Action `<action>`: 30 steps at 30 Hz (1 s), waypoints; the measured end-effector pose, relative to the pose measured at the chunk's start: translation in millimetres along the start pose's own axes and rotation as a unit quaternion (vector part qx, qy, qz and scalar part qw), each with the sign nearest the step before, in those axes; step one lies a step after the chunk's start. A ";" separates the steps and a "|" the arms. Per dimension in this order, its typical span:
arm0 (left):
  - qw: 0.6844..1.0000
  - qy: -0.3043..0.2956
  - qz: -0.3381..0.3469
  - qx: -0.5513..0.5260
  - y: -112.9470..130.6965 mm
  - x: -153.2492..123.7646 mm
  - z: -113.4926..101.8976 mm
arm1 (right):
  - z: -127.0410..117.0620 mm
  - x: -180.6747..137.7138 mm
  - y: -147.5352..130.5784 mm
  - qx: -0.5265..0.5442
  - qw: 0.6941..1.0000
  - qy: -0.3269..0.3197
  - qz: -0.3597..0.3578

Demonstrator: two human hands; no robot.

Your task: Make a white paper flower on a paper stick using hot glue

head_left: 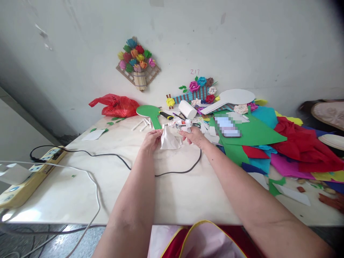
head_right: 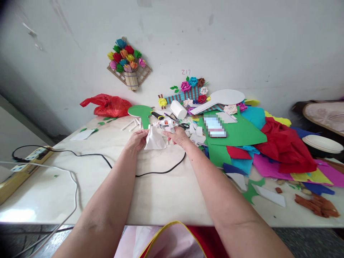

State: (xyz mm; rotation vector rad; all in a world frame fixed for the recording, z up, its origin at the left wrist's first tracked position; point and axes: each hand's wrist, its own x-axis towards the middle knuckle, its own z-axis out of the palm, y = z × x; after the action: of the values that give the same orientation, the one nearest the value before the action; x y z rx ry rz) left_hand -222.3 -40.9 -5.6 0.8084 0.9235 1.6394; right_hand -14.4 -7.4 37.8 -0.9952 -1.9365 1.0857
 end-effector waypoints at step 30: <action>0.999 0.022 0.015 -0.025 -1.6 3.1 -2.4 | -3.0 1.0 1.2 -0.057 0.997 -0.040 -0.022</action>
State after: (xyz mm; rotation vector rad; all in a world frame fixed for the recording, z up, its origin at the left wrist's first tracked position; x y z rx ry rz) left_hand -224.4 -38.1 -8.0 0.7587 0.9016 1.7062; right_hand -12.0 -5.0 38.1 -0.9777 -2.0961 1.0140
